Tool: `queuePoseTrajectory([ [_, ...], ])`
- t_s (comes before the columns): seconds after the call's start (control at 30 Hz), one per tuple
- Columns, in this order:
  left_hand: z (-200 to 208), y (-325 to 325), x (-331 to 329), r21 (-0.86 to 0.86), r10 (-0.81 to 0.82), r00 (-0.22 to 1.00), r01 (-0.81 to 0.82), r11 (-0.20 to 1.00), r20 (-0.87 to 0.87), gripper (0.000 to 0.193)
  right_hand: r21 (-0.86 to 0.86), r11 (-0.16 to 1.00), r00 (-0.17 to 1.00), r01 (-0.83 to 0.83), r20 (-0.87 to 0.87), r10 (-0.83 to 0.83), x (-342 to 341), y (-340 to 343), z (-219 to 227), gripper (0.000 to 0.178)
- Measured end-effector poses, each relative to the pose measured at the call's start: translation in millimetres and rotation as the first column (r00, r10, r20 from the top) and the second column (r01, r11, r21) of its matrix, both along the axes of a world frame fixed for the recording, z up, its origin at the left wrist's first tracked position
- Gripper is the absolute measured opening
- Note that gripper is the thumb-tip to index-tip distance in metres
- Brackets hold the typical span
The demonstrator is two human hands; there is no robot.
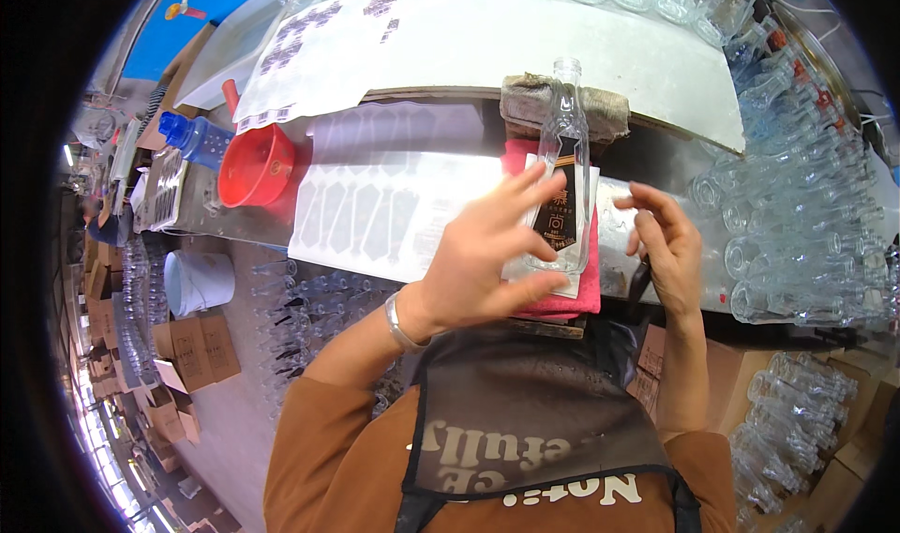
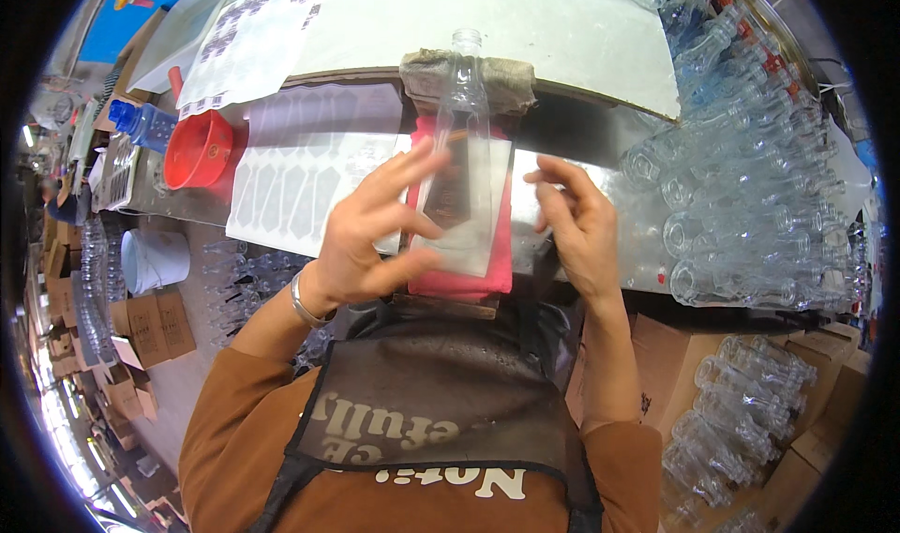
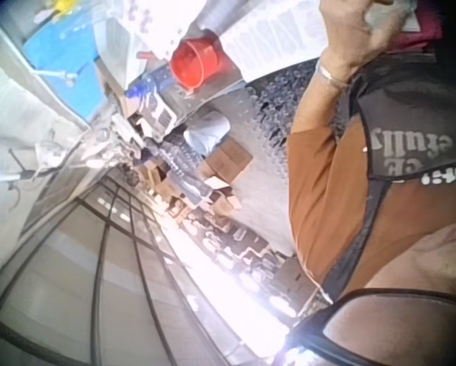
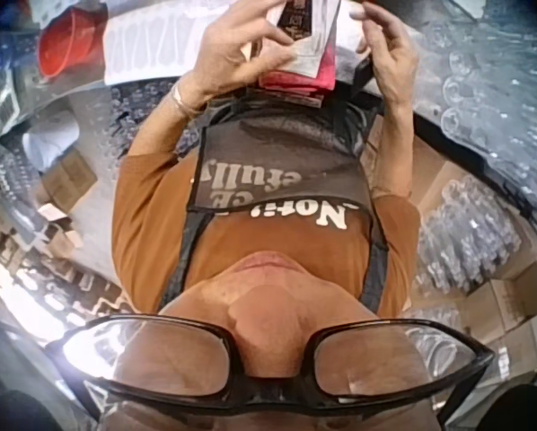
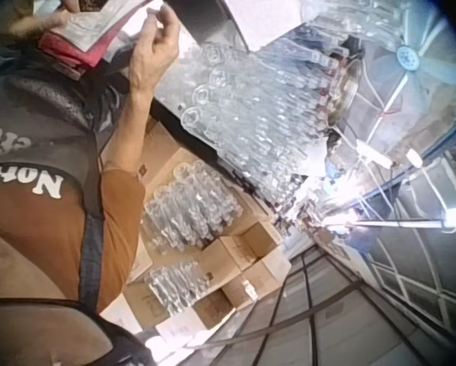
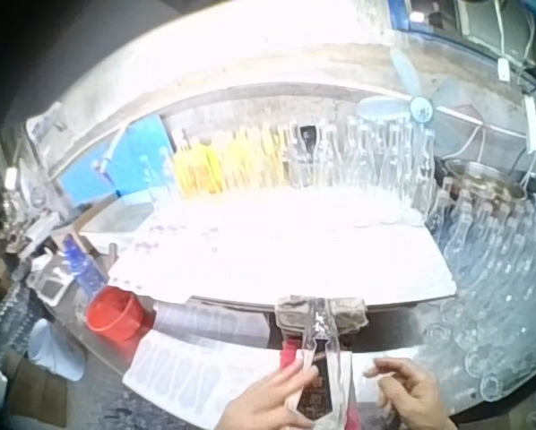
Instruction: The person applies labels to clear plastic bottles one by one. They pick a bottle, place a label on it, smooth it with a black card, and set it aside. The person also handles sheets of labels and stacks them on the table.
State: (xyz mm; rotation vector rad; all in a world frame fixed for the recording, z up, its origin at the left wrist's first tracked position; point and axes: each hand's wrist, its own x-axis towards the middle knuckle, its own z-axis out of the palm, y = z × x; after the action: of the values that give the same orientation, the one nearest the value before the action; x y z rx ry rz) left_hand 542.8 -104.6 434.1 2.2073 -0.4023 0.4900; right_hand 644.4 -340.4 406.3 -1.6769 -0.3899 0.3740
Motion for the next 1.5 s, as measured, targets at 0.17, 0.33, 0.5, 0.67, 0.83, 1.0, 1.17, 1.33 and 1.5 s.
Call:
queuePoseTrajectory([
  [0.17, -18, -12, 24, -0.421, 0.042, 0.942, -0.189, 0.887, -0.333, 0.057, 0.046, 0.986, 0.986, -0.161, -0.032, 0.163, 22, 44, 9, 0.05],
  [0.33, -18, -30, 24, -0.19, 0.173, 0.968, -0.207, 0.96, -0.184, 0.06, 0.001, 0.987, 0.978, -0.163, -0.133, 0.162, 45, 57, 8, 0.049],
  [0.5, -26, -28, 22, -0.089, 0.178, 0.978, -0.188, 0.978, -0.107, 0.067, -0.163, 0.96, 0.973, -0.228, -0.065, 0.22, 60, 63, 12, 0.052],
  [0.67, -28, -29, 20, -0.096, 0.196, 0.976, -0.205, 0.974, -0.096, 0.066, -0.285, 0.94, 0.978, -0.186, 0.038, 0.205, 64, 72, 15, 0.056],
  [0.83, -30, -28, 22, -0.087, 0.209, 0.975, -0.216, 0.973, -0.082, 0.067, -0.363, 0.919, 0.979, -0.155, 0.068, 0.192, 60, 76, 25, 0.059],
  [1.0, -24, -26, 24, -0.218, 0.203, 0.964, -0.239, 0.946, -0.171, 0.065, -0.14, 0.97, 0.98, -0.199, -0.038, 0.196, 62, 66, 9, 0.055],
  [1.17, -27, -22, 32, -0.175, 0.231, 0.955, -0.264, 0.949, -0.188, 0.059, -0.098, 0.97, 0.973, -0.223, -0.084, 0.215, 60, 64, 5, 0.051],
  [1.33, -28, -24, 31, -0.179, 0.238, 0.951, -0.274, 0.945, -0.197, 0.058, -0.152, 0.973, 0.982, -0.174, 0.047, 0.183, 59, 69, 4, 0.05],
  [1.5, -29, -24, 33, -0.169, 0.247, 0.954, -0.275, 0.946, -0.17, 0.061, -0.173, 0.969, 0.979, -0.177, 0.07, 0.192, 59, 70, 5, 0.043],
])
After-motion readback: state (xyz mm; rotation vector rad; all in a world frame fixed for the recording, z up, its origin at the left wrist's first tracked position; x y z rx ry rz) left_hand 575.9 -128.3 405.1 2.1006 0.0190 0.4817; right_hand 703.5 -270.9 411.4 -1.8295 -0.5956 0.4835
